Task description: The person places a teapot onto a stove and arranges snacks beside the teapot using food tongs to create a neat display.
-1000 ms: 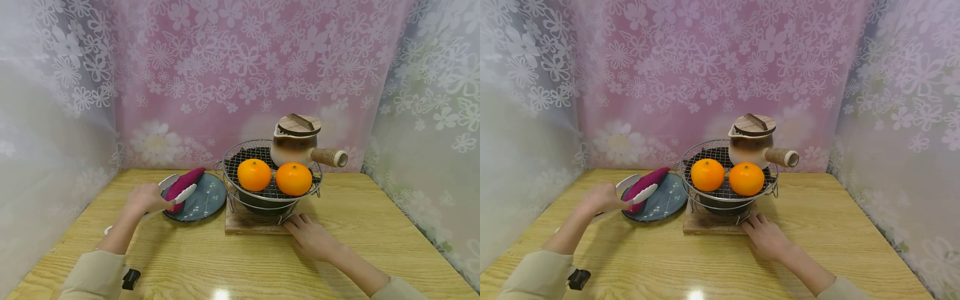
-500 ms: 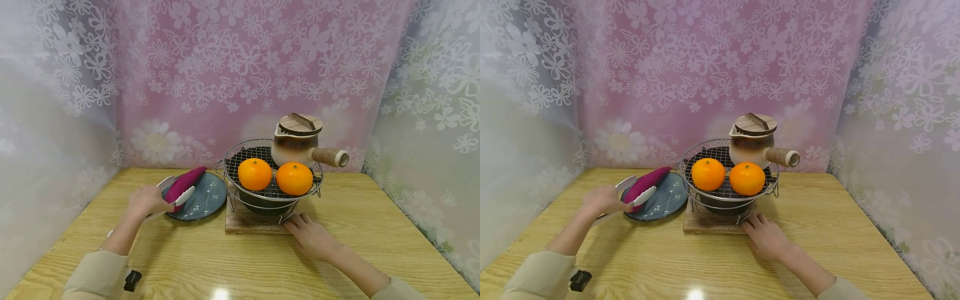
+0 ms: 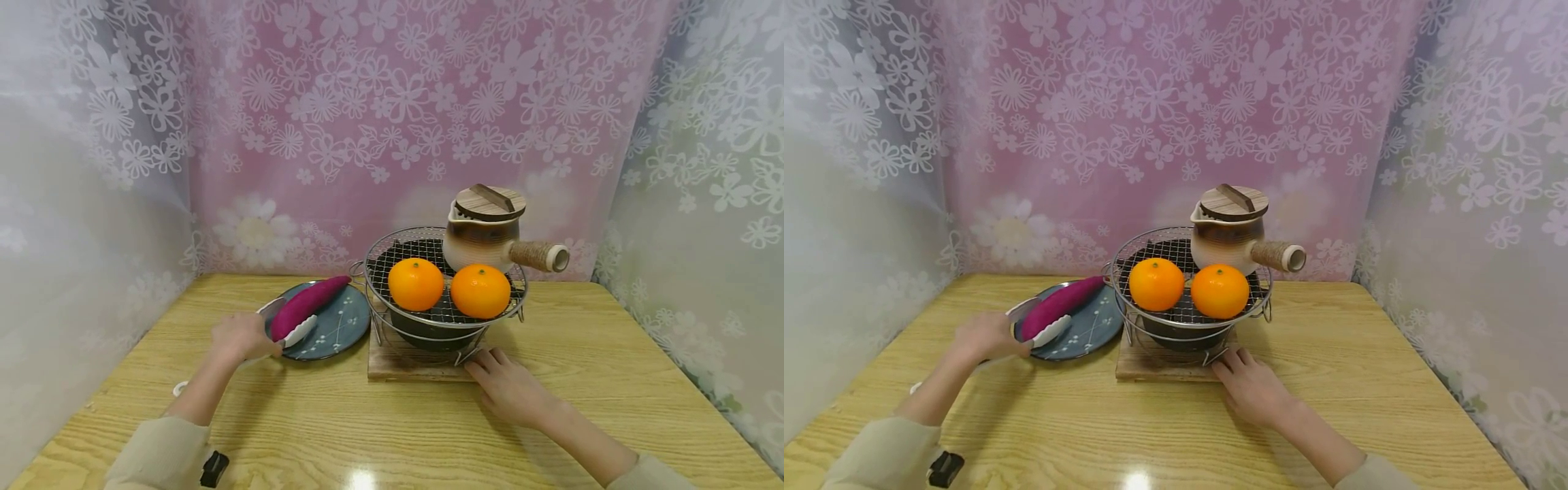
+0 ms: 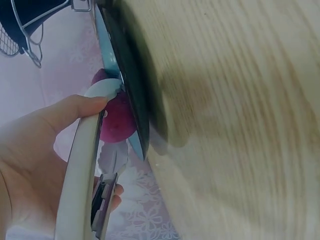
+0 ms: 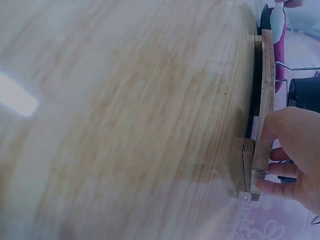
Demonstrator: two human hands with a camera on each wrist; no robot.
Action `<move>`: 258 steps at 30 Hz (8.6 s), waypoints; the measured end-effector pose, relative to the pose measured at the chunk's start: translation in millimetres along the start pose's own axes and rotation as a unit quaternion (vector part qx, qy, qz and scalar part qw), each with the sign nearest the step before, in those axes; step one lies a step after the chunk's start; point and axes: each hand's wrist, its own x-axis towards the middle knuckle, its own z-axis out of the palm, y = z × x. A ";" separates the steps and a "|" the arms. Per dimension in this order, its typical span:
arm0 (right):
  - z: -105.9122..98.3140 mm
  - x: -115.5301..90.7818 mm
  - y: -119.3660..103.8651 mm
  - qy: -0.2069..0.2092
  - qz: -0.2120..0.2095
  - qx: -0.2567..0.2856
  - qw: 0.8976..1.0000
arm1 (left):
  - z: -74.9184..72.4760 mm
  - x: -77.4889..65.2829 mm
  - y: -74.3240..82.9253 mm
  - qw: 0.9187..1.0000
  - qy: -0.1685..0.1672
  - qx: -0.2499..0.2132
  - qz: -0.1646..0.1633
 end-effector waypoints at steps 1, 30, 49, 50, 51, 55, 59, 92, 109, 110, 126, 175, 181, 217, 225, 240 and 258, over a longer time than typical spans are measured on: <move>0.0 -0.1 0.1 0.000 0.000 0.000 1.000 | 0.6 -0.5 -0.1 1.000 0.002 -0.001 -0.002; 0.9 -1.6 0.4 0.000 0.000 0.002 1.000 | 7.6 -0.7 -4.1 0.999 0.042 0.001 -0.014; 0.4 -1.7 0.4 -0.007 -0.001 -0.003 1.000 | -23.9 -5.0 -1.4 0.998 0.055 -0.024 -0.018; 0.3 -1.6 0.3 -0.008 0.000 -0.002 1.000 | -26.1 -5.2 -1.0 0.998 0.056 -0.024 -0.019; 0.1 -1.4 0.2 -0.009 0.000 -0.001 1.000 | -28.2 -5.1 -0.5 0.998 0.058 -0.024 -0.021; -0.6 -1.0 0.0 -0.006 -0.002 0.000 1.000 | -37.7 -4.5 1.9 0.997 0.069 -0.025 -0.020; -0.7 -0.6 0.4 -0.002 -0.003 -0.001 1.000 | -46.4 -5.2 5.8 0.996 0.085 -0.026 -0.015; -3.4 -0.2 -0.3 -0.019 -0.005 -0.003 1.000 | -114.9 -20.0 73.0 0.991 0.122 0.033 0.042; -2.0 -2.3 -0.3 -0.002 -0.005 -0.002 1.000 | -122.5 -16.9 107.1 0.988 0.130 0.043 0.068; -1.8 -2.4 -0.2 0.000 -0.005 -0.002 1.000 | -123.0 -17.0 109.2 0.988 0.130 0.045 0.070; -1.9 -1.7 -0.5 -0.006 -0.002 0.001 1.000 | -121.3 -10.2 134.5 0.990 0.093 0.067 0.081; -3.2 -2.7 -0.5 -0.021 0.004 0.002 1.000 | -115.2 -6.7 161.8 0.987 0.085 0.095 0.098; -2.6 -2.7 -0.5 -0.019 0.005 0.000 1.000 | -115.2 -7.0 162.5 0.986 0.086 0.099 0.099; -2.4 -3.7 -0.1 -0.027 0.005 -0.004 1.000 | -116.4 -6.1 159.2 0.990 0.074 0.077 0.097; -3.3 -3.4 -0.6 -0.028 0.004 -0.004 1.000 | -121.7 -9.1 153.3 0.993 0.064 0.043 0.089; -3.3 -2.4 -0.6 -0.028 0.005 -0.001 1.000 | -128.4 -16.3 131.1 0.992 0.084 -0.047 0.087; -3.2 -2.1 -0.5 -0.033 0.003 -0.004 0.999 | -125.3 -15.4 80.7 0.987 0.107 -0.103 0.064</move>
